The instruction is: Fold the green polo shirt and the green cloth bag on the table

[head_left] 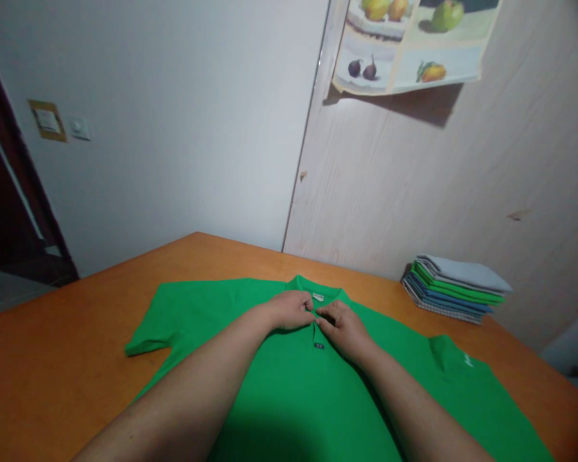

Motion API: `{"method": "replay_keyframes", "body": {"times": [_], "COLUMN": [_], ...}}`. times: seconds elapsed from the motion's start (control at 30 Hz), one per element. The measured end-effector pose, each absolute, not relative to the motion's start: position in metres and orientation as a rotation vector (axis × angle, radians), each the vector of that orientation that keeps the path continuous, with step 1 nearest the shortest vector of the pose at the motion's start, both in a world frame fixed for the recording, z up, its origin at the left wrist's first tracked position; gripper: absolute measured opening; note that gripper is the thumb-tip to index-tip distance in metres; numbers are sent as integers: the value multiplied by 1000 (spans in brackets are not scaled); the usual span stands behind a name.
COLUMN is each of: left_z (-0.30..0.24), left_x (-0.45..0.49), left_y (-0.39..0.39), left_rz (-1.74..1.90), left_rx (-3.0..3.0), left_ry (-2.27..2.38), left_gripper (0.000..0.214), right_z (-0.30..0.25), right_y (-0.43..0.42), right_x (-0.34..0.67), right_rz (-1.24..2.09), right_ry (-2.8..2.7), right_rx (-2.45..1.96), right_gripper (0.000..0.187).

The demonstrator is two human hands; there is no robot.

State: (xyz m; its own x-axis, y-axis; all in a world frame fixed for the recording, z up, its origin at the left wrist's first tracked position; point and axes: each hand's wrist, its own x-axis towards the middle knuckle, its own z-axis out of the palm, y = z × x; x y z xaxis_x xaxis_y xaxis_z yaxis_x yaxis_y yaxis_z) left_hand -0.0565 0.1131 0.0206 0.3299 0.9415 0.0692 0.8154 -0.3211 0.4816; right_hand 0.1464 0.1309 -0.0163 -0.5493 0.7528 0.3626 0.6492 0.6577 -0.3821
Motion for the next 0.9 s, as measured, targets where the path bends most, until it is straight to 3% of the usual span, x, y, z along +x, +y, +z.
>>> {"method": "replay_keyframes", "body": {"times": [0.27, 0.43, 0.67, 0.9], "left_z": [23, 23, 24, 23], "left_x": [-57, -59, -56, -53], "left_y": [113, 113, 112, 113], "left_rz": [449, 458, 494, 475], "left_rx": [2227, 2231, 2287, 2416], "left_ry": [1524, 1525, 1500, 1417], "left_gripper": [23, 14, 19, 15], "right_z": [-17, -11, -7, 1], "right_y": [132, 126, 121, 120], "right_x": [146, 147, 147, 147], "right_rz": [253, 270, 277, 365], "right_ry": [-2368, -2394, -2426, -2431], "right_rx": [-1119, -1131, -1095, -1069], "right_gripper": [30, 42, 55, 47]}}
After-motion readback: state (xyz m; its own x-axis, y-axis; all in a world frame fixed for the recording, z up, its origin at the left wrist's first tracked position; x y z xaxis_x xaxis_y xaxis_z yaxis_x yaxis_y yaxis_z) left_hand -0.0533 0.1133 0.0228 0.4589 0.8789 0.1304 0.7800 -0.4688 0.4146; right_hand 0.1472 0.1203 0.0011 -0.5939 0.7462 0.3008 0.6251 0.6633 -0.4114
